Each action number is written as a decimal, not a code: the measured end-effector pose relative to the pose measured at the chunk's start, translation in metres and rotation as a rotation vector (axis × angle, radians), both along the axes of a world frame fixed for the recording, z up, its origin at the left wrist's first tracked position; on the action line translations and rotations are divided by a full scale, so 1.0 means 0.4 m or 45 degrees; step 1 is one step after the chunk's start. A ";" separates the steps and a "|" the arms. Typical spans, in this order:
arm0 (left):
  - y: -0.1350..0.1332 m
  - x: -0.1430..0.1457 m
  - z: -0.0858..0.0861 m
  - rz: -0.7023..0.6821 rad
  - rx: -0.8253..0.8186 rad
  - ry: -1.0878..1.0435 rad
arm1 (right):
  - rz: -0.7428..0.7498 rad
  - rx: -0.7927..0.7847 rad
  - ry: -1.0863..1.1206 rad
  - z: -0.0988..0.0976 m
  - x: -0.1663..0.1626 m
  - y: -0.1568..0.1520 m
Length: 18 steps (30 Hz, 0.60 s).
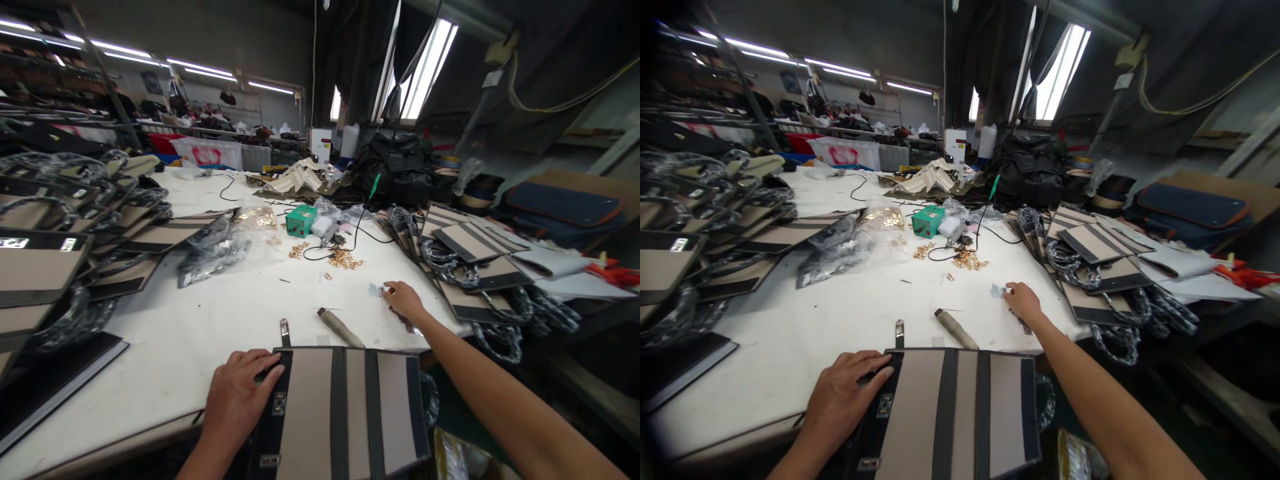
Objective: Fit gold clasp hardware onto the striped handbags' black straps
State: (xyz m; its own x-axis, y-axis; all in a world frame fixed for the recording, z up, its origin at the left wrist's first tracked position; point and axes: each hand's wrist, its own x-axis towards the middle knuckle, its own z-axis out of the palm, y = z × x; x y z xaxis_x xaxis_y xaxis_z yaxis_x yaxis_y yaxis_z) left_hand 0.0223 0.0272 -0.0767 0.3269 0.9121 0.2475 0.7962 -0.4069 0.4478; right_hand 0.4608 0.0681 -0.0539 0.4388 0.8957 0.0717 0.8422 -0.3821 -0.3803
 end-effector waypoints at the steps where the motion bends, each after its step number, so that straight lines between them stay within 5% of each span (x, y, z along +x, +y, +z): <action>1: -0.002 0.001 0.002 0.004 0.003 0.000 | -0.004 -0.020 0.001 -0.004 0.011 0.008; 12: -0.029 0.000 0.042 -0.031 -0.093 0.024 | -0.057 0.019 0.119 0.014 0.010 0.015; 15: -0.041 0.001 0.034 -0.012 -0.056 0.028 | 0.013 0.128 0.393 0.052 -0.094 -0.037; 18: -0.057 0.005 0.025 -0.022 0.016 0.048 | 0.236 0.209 0.825 0.065 -0.291 -0.127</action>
State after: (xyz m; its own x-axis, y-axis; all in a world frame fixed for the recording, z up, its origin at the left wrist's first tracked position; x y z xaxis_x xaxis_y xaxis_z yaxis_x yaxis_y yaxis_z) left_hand 0.0244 0.0043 -0.0665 0.3515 0.9032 0.2465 0.8053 -0.4260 0.4123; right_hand 0.3445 0.0173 -0.0280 0.2797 0.9600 -0.0119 0.4714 -0.1481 -0.8694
